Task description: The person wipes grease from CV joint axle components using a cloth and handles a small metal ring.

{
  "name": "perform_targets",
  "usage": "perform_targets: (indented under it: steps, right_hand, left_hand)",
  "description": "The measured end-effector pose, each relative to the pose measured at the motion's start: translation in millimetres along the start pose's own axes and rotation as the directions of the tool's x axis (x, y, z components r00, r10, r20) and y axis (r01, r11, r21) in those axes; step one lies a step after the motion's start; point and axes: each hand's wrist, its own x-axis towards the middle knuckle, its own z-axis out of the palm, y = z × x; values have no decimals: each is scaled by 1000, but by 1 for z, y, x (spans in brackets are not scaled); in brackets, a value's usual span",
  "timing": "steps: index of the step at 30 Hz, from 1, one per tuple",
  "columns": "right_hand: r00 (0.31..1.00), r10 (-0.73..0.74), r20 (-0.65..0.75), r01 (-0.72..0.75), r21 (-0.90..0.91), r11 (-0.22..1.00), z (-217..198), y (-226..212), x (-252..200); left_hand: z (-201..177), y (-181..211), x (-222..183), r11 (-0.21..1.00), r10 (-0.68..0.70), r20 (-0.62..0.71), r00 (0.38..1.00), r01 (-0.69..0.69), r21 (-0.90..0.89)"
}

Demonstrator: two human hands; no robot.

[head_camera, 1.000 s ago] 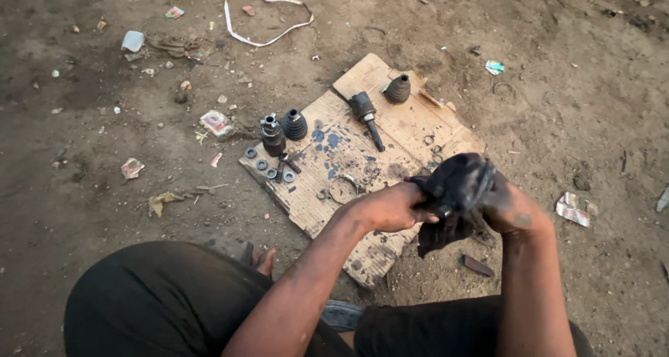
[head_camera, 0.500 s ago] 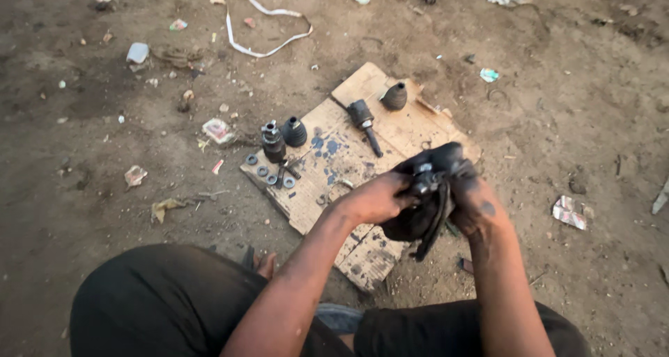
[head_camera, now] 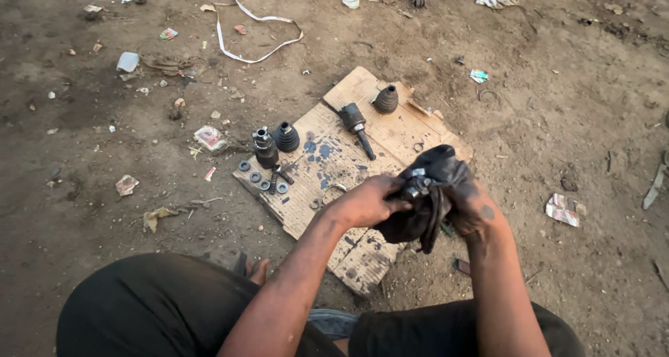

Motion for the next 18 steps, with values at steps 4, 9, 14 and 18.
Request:
perform_targets:
  steps: [4,9,14,18]
  right_hand:
    - [988,-126,94,124,27,992,-14,-8,-3]
    - [959,-277,-55,168,-678,716,3,-31,-20]
    - [888,-413,202,323,-914,245,50,-43,-45]
    - [886,-427,181,161,-984,-82,65,-46,-48]
  left_hand:
    - [-9,12,-2,995,-84,20,996,83,47]
    - [-4,22,-5,998,-57,-135,989,56,-14]
    - [8,15,-1,966,204,-372,906,-125,226]
    - [13,7,5,942,266,-387,883,-155,296]
